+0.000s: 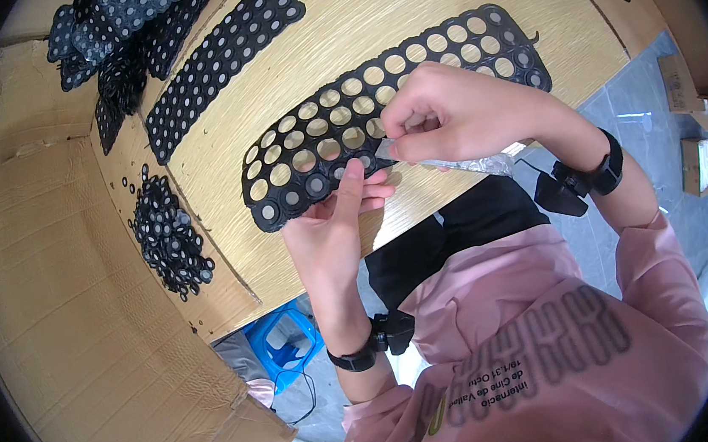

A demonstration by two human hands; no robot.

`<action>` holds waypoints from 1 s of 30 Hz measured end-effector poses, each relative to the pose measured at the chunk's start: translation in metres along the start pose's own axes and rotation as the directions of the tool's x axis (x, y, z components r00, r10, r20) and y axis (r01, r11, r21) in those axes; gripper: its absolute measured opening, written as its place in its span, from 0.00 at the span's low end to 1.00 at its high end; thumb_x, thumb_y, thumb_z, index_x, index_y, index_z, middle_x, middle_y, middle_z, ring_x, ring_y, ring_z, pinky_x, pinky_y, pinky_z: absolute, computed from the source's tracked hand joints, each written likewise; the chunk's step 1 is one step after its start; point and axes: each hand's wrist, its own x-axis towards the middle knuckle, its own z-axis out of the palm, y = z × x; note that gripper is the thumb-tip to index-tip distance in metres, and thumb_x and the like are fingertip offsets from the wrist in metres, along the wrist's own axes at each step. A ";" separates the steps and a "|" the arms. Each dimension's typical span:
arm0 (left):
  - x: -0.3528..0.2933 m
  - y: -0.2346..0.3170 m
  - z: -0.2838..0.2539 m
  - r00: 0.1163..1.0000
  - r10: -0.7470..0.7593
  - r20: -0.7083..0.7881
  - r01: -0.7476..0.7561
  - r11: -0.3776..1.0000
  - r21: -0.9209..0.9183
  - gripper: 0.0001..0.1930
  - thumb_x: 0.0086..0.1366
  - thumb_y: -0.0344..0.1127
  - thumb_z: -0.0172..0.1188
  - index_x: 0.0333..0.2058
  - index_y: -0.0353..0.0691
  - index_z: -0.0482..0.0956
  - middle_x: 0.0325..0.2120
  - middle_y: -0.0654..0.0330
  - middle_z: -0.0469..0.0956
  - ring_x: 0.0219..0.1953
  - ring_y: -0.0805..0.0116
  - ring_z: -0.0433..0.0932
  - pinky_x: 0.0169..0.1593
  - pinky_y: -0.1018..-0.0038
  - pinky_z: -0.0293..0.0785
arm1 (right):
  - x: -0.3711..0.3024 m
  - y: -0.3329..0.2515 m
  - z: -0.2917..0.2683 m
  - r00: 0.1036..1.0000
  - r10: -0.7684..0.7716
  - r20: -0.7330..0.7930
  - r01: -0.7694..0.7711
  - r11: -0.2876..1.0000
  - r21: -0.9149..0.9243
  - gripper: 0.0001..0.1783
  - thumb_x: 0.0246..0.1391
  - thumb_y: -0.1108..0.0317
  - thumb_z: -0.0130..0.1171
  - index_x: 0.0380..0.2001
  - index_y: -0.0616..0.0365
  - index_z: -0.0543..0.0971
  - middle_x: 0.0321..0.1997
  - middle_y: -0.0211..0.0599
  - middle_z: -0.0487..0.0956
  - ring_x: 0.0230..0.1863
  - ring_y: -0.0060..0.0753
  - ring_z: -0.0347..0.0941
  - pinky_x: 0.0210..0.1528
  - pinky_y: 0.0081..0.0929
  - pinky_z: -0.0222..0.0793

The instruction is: Assembling black circular plastic components into a larger grid-like sheet using hands and tweezers.

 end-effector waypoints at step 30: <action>-0.008 0.007 0.016 0.992 0.121 -0.028 -0.118 0.989 0.093 0.11 0.60 0.25 0.64 0.38 0.28 0.73 0.31 0.58 0.79 0.31 0.74 0.80 0.33 0.77 0.80 | -0.011 0.010 -0.012 0.999 0.034 -0.013 -0.031 0.985 0.169 0.11 0.55 0.73 0.58 0.21 0.65 0.76 0.13 0.27 0.72 0.15 0.13 0.69 0.17 0.14 0.58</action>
